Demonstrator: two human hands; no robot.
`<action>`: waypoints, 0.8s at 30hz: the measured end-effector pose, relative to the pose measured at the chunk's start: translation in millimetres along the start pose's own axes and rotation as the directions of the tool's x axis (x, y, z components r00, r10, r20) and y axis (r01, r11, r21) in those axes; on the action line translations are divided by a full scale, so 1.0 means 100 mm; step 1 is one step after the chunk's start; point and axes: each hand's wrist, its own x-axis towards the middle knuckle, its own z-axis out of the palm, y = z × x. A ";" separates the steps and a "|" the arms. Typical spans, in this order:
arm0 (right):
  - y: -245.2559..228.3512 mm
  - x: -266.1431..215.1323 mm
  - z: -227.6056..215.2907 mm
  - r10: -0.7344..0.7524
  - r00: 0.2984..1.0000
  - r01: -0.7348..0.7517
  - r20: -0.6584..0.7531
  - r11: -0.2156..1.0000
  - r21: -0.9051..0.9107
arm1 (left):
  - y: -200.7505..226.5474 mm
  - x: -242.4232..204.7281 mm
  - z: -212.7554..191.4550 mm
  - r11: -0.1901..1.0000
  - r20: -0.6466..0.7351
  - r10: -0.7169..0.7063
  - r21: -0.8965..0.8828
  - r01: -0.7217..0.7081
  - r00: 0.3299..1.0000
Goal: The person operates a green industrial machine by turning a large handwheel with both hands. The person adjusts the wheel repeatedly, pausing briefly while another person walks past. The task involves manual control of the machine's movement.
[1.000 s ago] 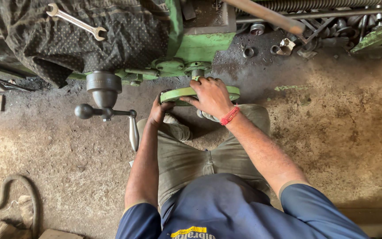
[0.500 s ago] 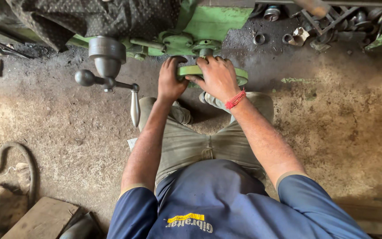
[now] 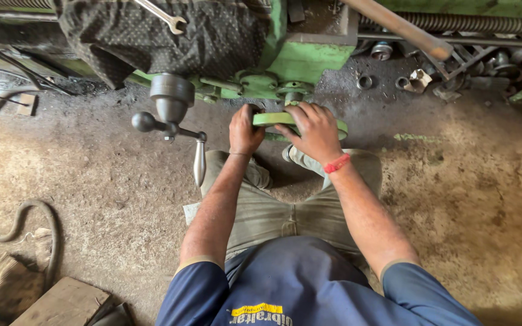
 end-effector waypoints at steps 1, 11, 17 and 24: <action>0.02 -0.03 -0.01 0.016 1.000 -0.016 0.005 1.000 0.006 | 0.00 0.00 0.01 1.000 0.005 -0.020 0.012 0.020 1.000; 0.29 -0.44 -0.03 0.180 0.979 -0.165 -0.094 0.975 0.150 | -0.02 -0.02 0.04 0.999 -0.018 -0.044 0.009 0.045 0.999; 0.35 -0.46 0.00 0.200 0.979 -0.188 -0.046 0.963 0.191 | -0.02 -0.02 0.03 0.998 -0.023 -0.066 -0.004 0.066 0.998; 0.36 -0.47 0.03 0.207 0.978 -0.202 -0.020 0.970 0.138 | 0.00 -0.01 0.04 0.994 -0.026 -0.108 0.027 0.108 0.994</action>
